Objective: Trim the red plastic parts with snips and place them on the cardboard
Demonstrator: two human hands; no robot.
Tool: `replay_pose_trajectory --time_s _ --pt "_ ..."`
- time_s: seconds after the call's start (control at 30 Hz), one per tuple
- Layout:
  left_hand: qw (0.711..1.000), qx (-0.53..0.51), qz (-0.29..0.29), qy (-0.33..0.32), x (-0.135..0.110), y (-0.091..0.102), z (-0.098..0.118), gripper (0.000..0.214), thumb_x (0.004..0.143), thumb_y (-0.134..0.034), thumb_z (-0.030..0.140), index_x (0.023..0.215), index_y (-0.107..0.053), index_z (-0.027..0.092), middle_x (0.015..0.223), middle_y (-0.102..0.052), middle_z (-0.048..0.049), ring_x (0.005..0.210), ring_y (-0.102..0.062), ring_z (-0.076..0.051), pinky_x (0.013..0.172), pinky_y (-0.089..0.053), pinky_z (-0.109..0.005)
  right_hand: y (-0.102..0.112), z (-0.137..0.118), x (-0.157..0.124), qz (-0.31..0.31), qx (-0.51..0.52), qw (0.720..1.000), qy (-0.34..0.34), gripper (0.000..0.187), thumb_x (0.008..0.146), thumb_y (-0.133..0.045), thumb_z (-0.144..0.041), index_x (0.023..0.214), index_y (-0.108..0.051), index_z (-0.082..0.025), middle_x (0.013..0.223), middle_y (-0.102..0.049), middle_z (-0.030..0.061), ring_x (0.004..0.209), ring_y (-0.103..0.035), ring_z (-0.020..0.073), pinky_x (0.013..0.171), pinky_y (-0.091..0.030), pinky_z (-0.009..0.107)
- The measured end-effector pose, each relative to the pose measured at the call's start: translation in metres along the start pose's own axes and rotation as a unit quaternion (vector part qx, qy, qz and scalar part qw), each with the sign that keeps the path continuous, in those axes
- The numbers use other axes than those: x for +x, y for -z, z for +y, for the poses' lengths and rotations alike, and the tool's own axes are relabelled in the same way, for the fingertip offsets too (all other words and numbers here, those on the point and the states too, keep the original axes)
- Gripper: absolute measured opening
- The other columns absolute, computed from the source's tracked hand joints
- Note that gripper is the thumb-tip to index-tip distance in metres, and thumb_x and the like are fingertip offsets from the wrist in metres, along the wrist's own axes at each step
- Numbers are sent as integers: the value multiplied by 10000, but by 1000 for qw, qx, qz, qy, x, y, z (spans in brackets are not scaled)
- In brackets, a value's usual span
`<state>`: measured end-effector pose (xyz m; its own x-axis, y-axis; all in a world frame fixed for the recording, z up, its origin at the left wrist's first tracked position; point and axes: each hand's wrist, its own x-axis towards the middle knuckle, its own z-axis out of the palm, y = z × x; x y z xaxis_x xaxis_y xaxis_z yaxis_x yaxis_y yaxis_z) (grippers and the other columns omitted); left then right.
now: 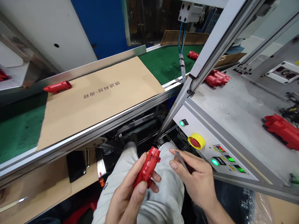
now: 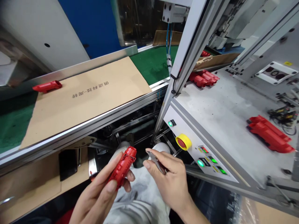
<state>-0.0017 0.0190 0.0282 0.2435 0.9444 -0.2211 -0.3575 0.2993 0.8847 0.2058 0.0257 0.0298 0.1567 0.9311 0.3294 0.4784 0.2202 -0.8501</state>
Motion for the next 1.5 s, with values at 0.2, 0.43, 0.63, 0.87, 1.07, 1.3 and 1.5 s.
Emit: replay_pose_trajectory --time_s 0.2,0.43,0.63,0.87,1.07,1.3,1.5 --pt "1000 5 -12 -20 -2 -1 1 466 1098 -608 357 1563 -642 345 1145 -806 -97 939 -711 -196 919 -606 -300 0 -5 -10 -10 -134 983 122 538 988 -714 -55 1505 -665 -196 1065 -761 93 955 -701 218 853 -622 401" --pt "997 47 -2 -64 -4 -7 3 454 1101 -608 328 1551 -653 365 1146 -793 -82 901 -722 -193 886 -626 -297 -6 -9 -13 -1 -185 970 155 586 983 -709 -37 1549 -607 -149 1068 -749 115 916 -659 227 809 -603 417" --pt "995 59 13 -84 -5 -9 0 460 1103 -601 336 1560 -644 361 1441 -733 -96 912 -710 -182 885 -636 -295 -7 -6 -17 0 -209 964 164 549 986 -723 -38 1520 -631 -125 970 -730 87 835 -640 199 761 -592 373" --pt "995 67 16 -67 -6 -6 -1 470 1087 -636 366 1557 -647 365 1329 -776 -95 934 -711 -185 915 -628 -295 -12 0 -18 21 -234 954 186 541 975 -752 -43 1499 -651 -133 920 -748 60 773 -649 174 732 -575 323" --pt "999 -2 9 -35 -2 2 -8 472 1086 -631 359 1557 -652 327 1276 -803 -116 1001 -719 -220 887 -624 -305 -16 1 -12 -20 -8 999 44 291 1000 -772 -144 1281 -802 -212 839 -758 7 657 -673 115 592 -557 219" --pt "1000 -20 -9 -8 3 7 -5 469 1083 -632 363 1550 -658 332 1201 -820 -107 970 -722 -203 886 -611 -289 6 -5 -10 17 -5 1000 13 321 1018 -747 -193 1327 -780 -277 920 -748 6 761 -694 133 667 -591 249" --pt "1000 -27 5 -3 -1 -3 -3 455 1073 -653 380 1528 -672 376 1244 -813 -82 1003 -710 -200 886 -601 -275 9 -6 -5 12 -197 960 197 566 936 -741 15 1481 -665 -117 1060 -758 109 935 -634 208 816 -582 387"
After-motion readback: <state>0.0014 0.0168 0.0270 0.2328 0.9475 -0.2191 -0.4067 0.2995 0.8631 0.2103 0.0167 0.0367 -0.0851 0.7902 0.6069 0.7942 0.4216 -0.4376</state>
